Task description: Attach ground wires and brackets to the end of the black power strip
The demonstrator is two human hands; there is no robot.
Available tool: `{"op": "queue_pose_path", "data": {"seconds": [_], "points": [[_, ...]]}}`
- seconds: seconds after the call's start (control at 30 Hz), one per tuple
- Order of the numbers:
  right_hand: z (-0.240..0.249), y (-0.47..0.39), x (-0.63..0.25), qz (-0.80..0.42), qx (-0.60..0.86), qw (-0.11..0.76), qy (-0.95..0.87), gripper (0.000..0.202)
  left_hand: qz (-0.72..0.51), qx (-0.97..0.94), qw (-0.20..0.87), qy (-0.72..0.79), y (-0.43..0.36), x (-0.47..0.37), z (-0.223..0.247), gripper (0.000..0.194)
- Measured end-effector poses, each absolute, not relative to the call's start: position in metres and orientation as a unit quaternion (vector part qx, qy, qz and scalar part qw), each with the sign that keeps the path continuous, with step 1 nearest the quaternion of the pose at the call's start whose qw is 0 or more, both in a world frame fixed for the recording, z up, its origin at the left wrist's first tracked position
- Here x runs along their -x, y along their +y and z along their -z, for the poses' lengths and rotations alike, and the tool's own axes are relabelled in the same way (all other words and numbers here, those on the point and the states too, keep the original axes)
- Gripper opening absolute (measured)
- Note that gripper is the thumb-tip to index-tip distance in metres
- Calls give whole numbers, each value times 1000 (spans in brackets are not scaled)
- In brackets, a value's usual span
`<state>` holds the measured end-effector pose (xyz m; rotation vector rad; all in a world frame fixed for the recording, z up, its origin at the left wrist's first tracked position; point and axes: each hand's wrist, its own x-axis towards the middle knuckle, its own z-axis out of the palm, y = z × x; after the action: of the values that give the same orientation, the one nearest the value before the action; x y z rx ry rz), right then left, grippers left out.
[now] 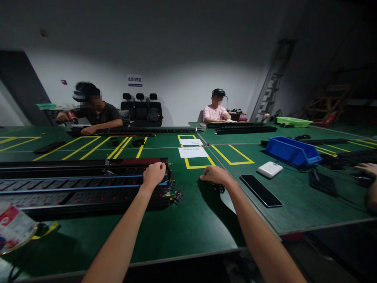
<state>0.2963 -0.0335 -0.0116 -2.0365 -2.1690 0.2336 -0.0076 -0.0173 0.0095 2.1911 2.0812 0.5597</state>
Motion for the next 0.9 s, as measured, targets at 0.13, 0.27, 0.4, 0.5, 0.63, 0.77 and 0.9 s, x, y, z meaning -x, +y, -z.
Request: {"op": "queue_pose_path", "data": {"seconds": [0.13, 0.27, 0.4, 0.5, 0.63, 0.77, 0.9], "points": [[16, -32, -292, -98, 661, 79, -740, 27, -182, -713, 31, 676, -17, 7, -9, 48], [17, -32, -290, -96, 662, 89, -738, 25, -187, -714, 27, 675, -17, 8, -8, 47], [20, -31, -288, -89, 646, 125, -748, 21, -189, -717, 29, 670, -17, 9, -7, 48], [26, -25, -283, -105, 600, 206, -765, 23, -191, -718, 31, 668, -16, 9, -7, 49], [35, -17, -274, -175, 533, 345, -753, 26, -186, -715, 31, 674, -16, 8, -7, 49], [37, -15, -261, -313, 464, 439, -703, 39, -186, -715, 31, 673, -15, 8, -6, 49], [35, -21, -249, -453, 430, 471, -623, 33, -190, -717, 35, 670, -15, 9, -6, 49]]}}
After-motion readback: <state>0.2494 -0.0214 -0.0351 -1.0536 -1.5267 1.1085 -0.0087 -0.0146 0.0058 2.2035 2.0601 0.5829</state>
